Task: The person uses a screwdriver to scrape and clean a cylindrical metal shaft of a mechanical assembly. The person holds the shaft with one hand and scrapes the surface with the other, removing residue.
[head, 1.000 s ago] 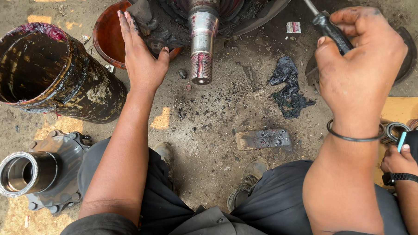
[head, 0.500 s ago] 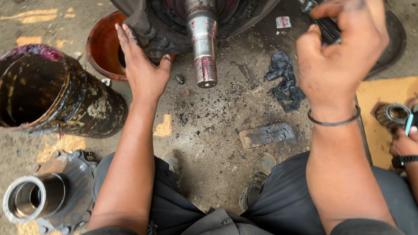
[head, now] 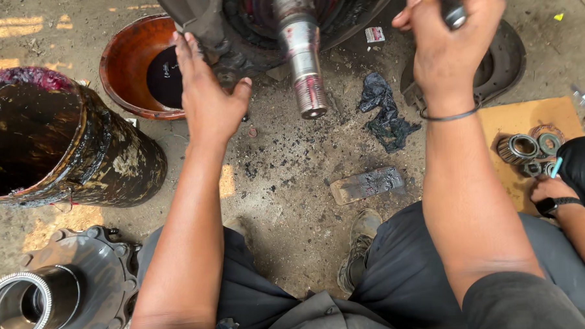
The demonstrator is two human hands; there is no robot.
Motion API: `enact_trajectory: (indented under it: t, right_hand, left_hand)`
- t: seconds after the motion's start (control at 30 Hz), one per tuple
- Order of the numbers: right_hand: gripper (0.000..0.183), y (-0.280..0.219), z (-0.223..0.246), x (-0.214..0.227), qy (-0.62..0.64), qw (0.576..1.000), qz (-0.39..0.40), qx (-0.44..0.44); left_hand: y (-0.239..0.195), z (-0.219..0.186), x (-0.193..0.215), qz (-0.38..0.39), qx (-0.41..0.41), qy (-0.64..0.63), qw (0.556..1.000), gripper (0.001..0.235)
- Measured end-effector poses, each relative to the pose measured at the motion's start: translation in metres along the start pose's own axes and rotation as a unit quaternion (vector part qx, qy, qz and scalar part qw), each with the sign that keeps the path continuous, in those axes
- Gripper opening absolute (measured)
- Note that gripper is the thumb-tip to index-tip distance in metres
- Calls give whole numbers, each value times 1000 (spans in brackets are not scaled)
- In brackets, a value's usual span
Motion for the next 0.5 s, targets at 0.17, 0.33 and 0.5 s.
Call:
enact_trajectory:
  t: [0.17, 0.33, 0.5]
  right_hand:
    - [14, 15, 5, 31, -24, 996, -81, 43]
    - [15, 9, -2, 38, 5, 998, -1, 58]
    - [23, -9, 1, 41, 34, 999, -19, 16]
  left_hand:
    - [-2, 2, -5, 20, 23, 6, 1000, 113]
    - [-4, 6, -10, -7, 15, -5, 1000, 111]
    - [-6, 0, -10, -56, -45, 23, 997, 110]
Point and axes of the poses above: each hand's wrist, its own y-axis towards the middle knuckle, its own x-axis out of the back of the hand, z = x × y, the point moved 8 cm from there along y, towards the middle knuckle, and after that the axes turned 3 degrees about -x, right-handed, at the moved point
